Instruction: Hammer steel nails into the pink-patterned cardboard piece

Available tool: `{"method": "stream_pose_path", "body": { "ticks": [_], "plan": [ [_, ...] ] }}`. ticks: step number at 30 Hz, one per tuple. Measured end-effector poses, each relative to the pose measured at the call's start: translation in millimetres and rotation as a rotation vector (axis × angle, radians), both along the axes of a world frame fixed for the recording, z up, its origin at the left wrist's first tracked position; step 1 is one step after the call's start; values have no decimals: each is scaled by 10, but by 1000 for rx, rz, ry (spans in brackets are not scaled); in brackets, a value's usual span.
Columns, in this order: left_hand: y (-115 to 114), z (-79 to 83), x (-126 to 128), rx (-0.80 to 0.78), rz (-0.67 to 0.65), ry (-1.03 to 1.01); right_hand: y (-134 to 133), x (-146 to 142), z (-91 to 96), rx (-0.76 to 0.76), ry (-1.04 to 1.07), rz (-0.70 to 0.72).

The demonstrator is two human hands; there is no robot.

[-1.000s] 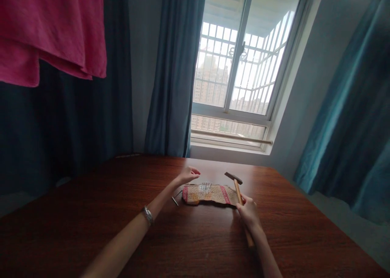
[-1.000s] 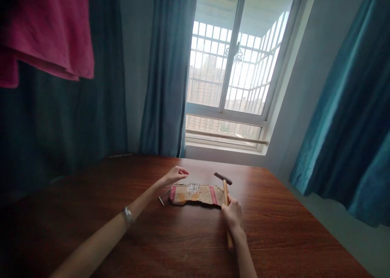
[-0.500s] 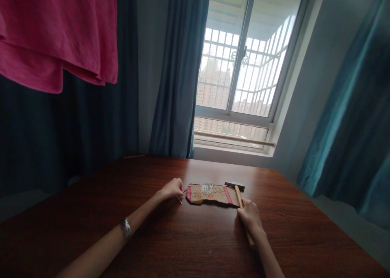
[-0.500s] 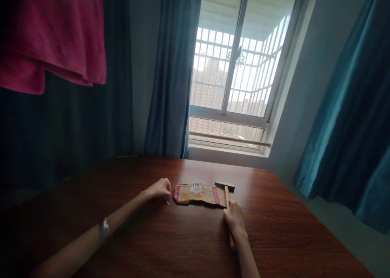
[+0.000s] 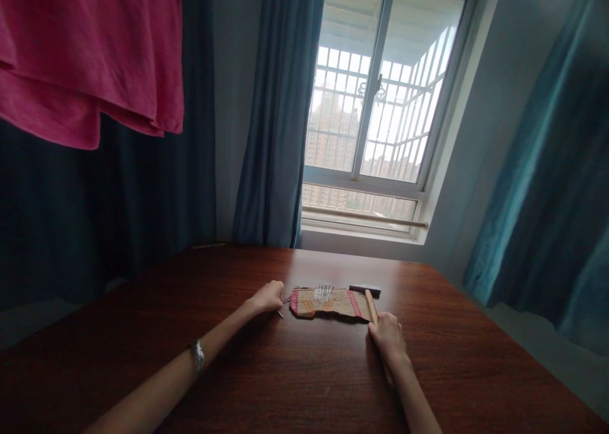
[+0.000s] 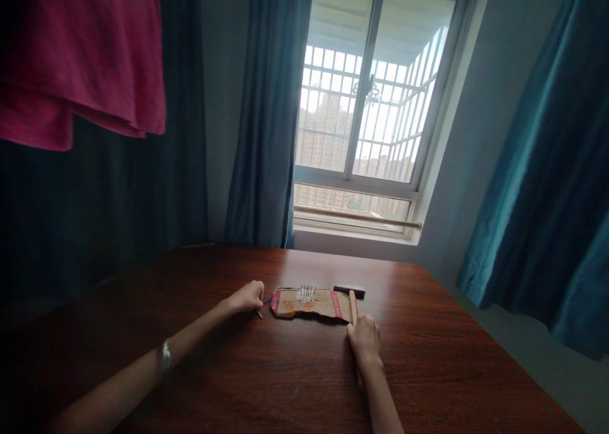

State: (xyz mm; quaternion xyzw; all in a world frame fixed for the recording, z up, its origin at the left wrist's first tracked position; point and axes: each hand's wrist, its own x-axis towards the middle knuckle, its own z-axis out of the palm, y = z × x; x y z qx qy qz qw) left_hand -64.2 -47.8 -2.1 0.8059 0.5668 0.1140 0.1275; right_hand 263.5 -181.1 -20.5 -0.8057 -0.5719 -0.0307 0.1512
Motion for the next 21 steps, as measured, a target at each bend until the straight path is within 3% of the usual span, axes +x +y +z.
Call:
{"method": "stream_pose_path", "body": {
  "ticks": [8,16,18,21],
  "plan": [
    [36,145,5,82,-4,-77,7,0,-50,-18,-55,-13],
    [-68,292,222,82,-180,-454,-41,-8,-20,-55,22,19],
    [-87,282,290,67,-224,-529,-53,-18,40,-15,24,6],
    [-119,268,429,70,-273,-577,-28,-89,189,199,112,52]
  ]
}}
